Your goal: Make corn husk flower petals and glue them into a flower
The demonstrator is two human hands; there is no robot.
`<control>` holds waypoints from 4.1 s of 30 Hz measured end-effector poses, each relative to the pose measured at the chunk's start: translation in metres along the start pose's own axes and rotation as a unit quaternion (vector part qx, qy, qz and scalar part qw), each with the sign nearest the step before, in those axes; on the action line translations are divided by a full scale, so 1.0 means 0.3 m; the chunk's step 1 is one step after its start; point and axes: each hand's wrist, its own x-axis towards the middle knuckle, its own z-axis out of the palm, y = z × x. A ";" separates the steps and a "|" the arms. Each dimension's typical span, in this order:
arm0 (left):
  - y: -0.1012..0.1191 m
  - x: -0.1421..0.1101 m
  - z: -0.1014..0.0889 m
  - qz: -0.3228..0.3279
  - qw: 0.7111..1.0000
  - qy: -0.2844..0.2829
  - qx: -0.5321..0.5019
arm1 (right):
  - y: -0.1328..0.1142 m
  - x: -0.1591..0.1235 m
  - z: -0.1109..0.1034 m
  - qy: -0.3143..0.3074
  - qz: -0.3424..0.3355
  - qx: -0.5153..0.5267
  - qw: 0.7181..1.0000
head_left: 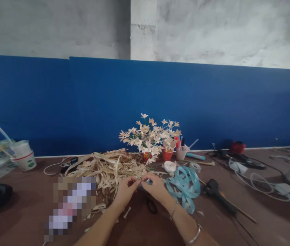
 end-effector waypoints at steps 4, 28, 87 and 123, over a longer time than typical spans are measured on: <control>0.007 -0.004 0.002 -0.009 1.000 -0.001 -0.006 | 0.002 -0.008 0.011 0.027 -0.071 -0.065 0.995; 0.010 -0.005 -0.005 -0.027 0.999 -0.016 0.006 | 0.016 0.005 -0.020 -0.052 0.017 0.012 0.998; -0.008 0.007 -0.008 0.003 0.999 -0.020 0.039 | -0.004 -0.007 -0.010 0.005 -0.083 -0.169 0.982; 0.003 0.016 -0.012 -0.020 0.999 -0.034 0.018 | -0.025 -0.010 -0.028 0.009 -0.097 -0.224 0.970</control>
